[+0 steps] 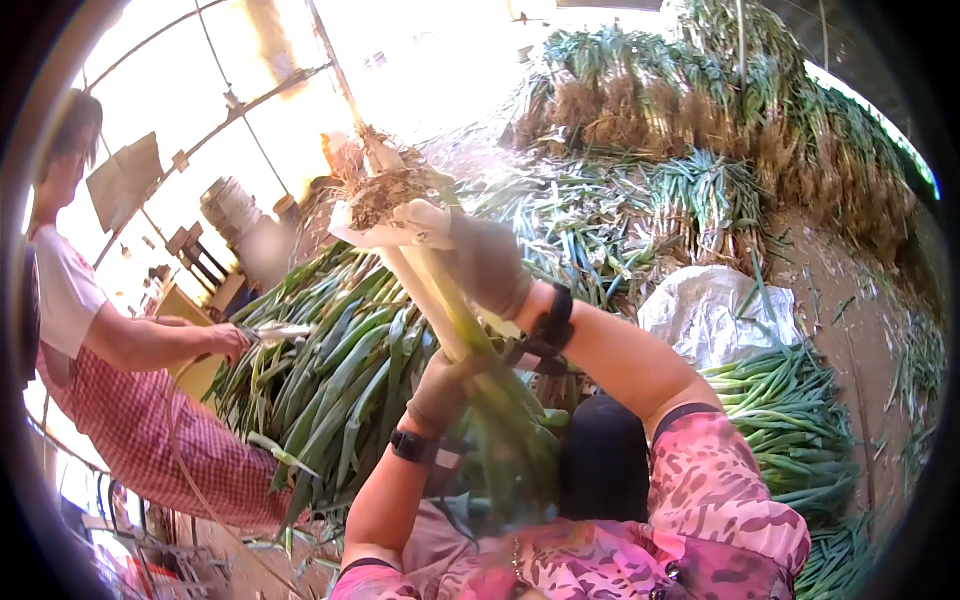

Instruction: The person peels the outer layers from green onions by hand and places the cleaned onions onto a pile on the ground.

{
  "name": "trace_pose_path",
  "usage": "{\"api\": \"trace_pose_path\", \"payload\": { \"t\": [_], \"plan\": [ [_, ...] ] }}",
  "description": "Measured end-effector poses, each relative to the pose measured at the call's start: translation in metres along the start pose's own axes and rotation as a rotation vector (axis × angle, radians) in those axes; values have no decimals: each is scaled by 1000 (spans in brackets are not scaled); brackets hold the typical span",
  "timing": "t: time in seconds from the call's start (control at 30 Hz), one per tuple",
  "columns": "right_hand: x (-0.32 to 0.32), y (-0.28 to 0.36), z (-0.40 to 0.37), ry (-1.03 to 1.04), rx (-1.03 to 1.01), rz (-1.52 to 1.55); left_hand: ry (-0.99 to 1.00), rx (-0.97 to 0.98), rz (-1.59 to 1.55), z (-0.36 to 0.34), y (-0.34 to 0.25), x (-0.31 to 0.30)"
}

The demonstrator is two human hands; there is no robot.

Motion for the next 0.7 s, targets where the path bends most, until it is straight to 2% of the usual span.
{"api": "trace_pose_path", "payload": {
  "t": [0.1, 0.17, 0.2, 0.27, 0.3, 0.37, 0.4, 0.43, 0.47, 0.5, 0.57, 0.6, 0.7],
  "plan": [
    [3, -24, 18, -71, -49, -107, -82, -22, 97, -20, 10, -16],
    [-7, -56, 43, -163, 173, -137, -108, -28, 170, -26, 21, -23],
    [-17, -63, 57, -186, 363, -111, -118, -33, 220, -25, 28, -28],
    [-24, -90, 62, -148, 400, -160, -141, -40, 268, -24, 35, -39],
    [-26, -116, 60, -154, 258, -246, -159, -38, 260, -23, 36, -44],
    [-39, -161, 58, 222, 65, -1030, -183, -49, 234, -20, 48, -61],
    [-53, -198, 59, 27, 248, -511, -205, -46, 269, -22, 59, -68],
    [-62, -198, 65, -250, 350, 5, -225, -38, 308, -26, 69, -75],
    [-74, -194, 61, -284, 450, 297, -245, -24, 350, -29, 78, -83],
    [-80, -152, 64, -348, 559, 577, -290, -82, 342, -30, 93, -92],
    [-83, -107, 69, -82, 495, 397, -346, -102, 318, -25, 101, -100],
    [-69, -99, 67, 106, 365, 189, -381, -115, 301, -26, 107, -103],
    [5, -61, 33, 488, -224, -387, -539, -91, 515, -20, 96, -108]
  ]
}}
Point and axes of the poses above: each hand's wrist, its own z-axis towards the middle knuckle, its own x-axis out of the palm, y = z × x, the point moved 4 cm from there along z, towards the middle knuckle, and after that the axes turned 7 degrees about -x, right-handed, at the moved point
